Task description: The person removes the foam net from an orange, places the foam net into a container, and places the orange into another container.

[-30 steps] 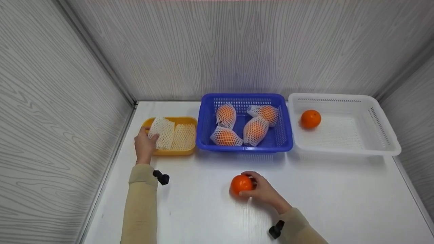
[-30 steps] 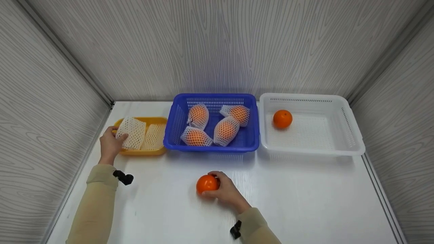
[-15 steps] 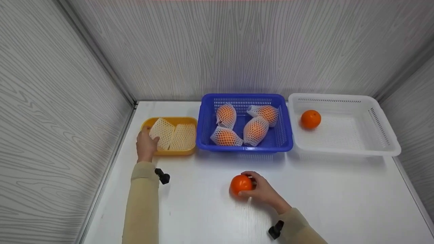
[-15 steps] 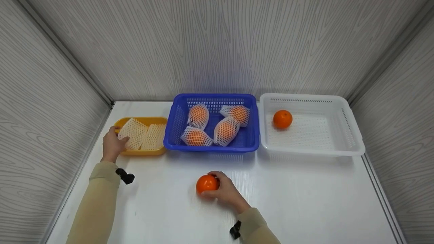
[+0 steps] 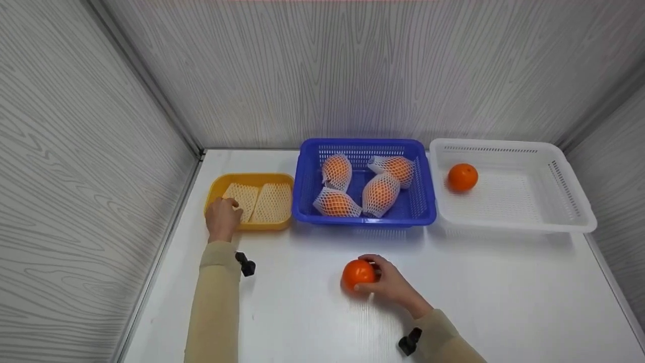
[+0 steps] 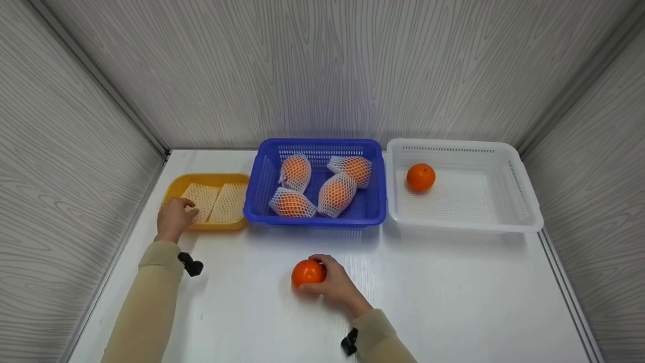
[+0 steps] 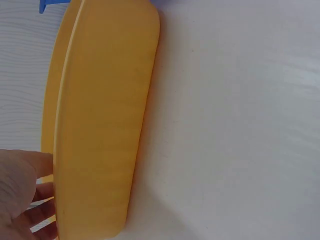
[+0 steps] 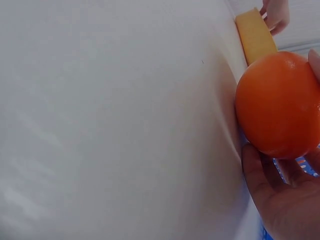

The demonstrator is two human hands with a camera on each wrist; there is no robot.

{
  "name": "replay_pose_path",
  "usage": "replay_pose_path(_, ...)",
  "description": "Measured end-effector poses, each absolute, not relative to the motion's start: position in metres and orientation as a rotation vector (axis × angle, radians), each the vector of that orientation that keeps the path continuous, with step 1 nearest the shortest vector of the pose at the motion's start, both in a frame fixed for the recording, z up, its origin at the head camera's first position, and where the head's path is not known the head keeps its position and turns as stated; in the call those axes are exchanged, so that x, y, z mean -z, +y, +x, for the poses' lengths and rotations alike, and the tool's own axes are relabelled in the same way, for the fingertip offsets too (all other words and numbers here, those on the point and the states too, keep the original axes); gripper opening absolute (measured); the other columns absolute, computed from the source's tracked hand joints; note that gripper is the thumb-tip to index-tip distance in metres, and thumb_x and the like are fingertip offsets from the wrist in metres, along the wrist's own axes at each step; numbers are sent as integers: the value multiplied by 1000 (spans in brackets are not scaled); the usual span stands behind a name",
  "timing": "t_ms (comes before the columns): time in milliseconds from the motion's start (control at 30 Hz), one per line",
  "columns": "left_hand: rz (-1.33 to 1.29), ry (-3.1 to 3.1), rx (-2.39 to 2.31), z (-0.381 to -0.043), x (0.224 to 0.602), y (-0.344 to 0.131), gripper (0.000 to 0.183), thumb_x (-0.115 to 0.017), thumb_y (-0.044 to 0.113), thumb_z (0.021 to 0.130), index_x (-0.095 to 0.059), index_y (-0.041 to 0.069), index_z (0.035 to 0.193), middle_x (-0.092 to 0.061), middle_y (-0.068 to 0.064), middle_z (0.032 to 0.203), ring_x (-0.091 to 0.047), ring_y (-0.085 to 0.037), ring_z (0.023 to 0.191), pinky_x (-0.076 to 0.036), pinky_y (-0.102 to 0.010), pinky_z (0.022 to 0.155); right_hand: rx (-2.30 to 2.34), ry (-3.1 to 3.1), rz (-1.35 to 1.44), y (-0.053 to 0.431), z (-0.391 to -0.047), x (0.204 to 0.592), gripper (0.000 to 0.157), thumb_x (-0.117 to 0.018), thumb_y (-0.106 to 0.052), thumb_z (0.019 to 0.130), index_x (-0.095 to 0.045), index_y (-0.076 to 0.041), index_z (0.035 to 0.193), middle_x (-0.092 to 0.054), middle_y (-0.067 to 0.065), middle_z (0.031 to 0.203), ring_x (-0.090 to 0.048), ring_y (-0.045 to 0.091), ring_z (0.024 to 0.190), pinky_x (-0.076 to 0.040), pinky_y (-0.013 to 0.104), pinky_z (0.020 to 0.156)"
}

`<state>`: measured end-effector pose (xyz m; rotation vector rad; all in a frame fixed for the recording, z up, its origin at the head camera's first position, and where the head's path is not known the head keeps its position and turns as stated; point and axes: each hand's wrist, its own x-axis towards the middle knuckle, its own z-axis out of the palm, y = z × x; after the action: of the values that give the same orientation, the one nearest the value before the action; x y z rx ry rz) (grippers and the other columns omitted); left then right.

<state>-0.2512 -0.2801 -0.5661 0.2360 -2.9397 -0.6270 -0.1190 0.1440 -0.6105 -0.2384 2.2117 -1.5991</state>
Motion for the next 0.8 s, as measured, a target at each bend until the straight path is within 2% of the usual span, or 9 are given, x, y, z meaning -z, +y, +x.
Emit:
replay_pose_path(67,207,-3026,614,-250,566,-279,23,-63,19,96,-73,-2,94,-68,-19,93,-62,-39,90,-47,-54,82,1611,2208,-257,144,-119,611,68,-84,-31,78,-52,-8,134,-53,12,131,-55,30,110,-46,49,96)
replay_pose_path(167,221,-3172,643,-248,565,-278,40,-51,32,103,-68,3,80,-62,-10,72,-60,-33,82,-42,-57,88,1624,2212,-284,143,-119,612,67,-84,-26,79,-52,-6,134,-54,13,131,-56,30,109,-47,49,96)
replay_pose_path(300,221,-3277,695,-247,564,-278,49,-40,39,106,-59,8,73,-49,-5,64,-54,-31,81,-34,-62,97,1616,2243,-305,142,-118,613,66,-84,-24,78,-52,-4,133,-54,14,131,-56,31,110,-47,49,96)
replay_pose_path(400,201,-3280,721,-247,563,-278,49,-38,39,106,-64,5,82,-56,-10,73,-56,-33,85,-35,-62,96,1594,2286,-341,141,-117,612,66,-85,-24,78,-53,-5,132,-54,14,130,-56,31,109,-47,50,95)
replay_pose_path(500,188,-3260,729,-246,561,-276,50,-37,39,106,-70,2,106,-67,-18,99,-60,-39,101,-38,-60,96,1572,2323,-384,139,-116,611,65,-85,-24,78,-53,-6,131,-55,13,130,-56,31,109,-48,50,94)
replay_pose_path(600,174,-3219,730,-246,558,-273,50,-40,39,105,-64,-1,124,-63,-22,123,-55,-43,115,-40,-59,97,1565,2336,-390,139,-116,610,65,-85,-25,77,-53,-6,131,-55,13,130,-56,31,108,-48,50,94)
replay_pose_path(800,149,-3088,677,-241,550,-265,49,-50,38,102,-61,-2,128,-59,-26,123,-55,-46,113,-44,-61,90,1554,2331,-308,143,-117,604,66,-84,-30,78,-53,-9,132,-54,12,131,-56,30,108,-48,50,93)
